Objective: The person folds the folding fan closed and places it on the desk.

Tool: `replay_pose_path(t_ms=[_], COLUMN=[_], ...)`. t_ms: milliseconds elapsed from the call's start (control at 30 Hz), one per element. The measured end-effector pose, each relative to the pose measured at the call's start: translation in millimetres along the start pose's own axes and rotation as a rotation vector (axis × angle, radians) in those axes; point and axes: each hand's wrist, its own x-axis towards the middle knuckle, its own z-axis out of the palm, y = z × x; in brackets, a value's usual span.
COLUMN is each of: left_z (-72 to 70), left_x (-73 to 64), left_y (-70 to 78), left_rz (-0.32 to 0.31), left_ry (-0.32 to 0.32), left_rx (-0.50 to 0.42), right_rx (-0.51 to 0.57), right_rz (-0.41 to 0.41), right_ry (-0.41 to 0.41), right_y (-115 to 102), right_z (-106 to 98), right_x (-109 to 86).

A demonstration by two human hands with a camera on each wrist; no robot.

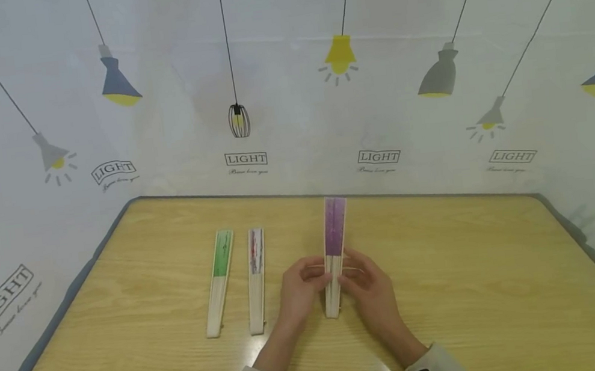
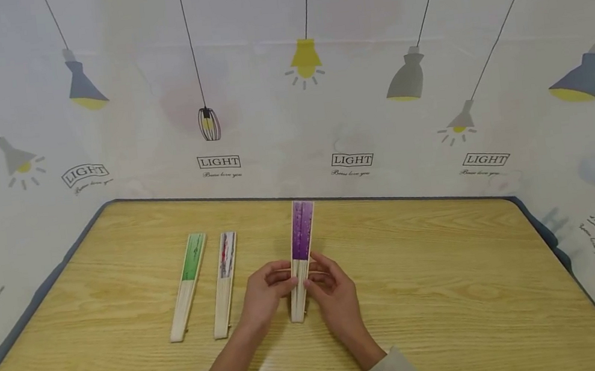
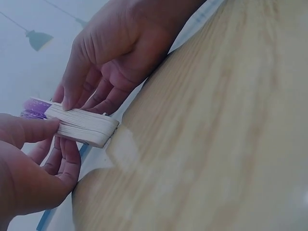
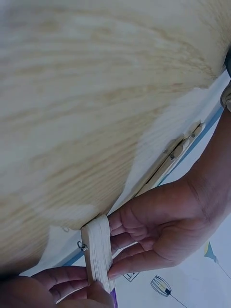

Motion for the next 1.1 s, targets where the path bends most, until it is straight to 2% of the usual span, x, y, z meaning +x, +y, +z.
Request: replay_pose_path(t_ms=[167,333,467,700,867,1100], left_z=[-0.3,-0.9,-1.5,-2.1,-3.0,-3.6], left_x=[-0.5,-3.6,-3.9,-0.3,0.8,1.2], left_y=[3.7,13.1,12.3,1.0,-1.9,-2.7], left_rz=[-0.005,0.001,0.000,-0.001,0.006,0.016], left_ry=[-0.029,-0.056,-0.064,-0.048,-0.033,0.022], left_rx=[0.001,0.021,0.031,0.035,0.037,0.064], right_rx=[0.028,0.025,0.024,0.034,0.043,0.038], right_rz=[0.015,-0.013,-0.021,-0.019,-0.031,-0.047], right_ry=[0.005,-0.003,-0.005,0.006,0.004,-0.010], right_y=[15,19,20,20,22,22], right_z=[-3,-5,-5,-3,-3,-4], right_x=[2.4,1.9,2.0,2.6,3.1,2.2])
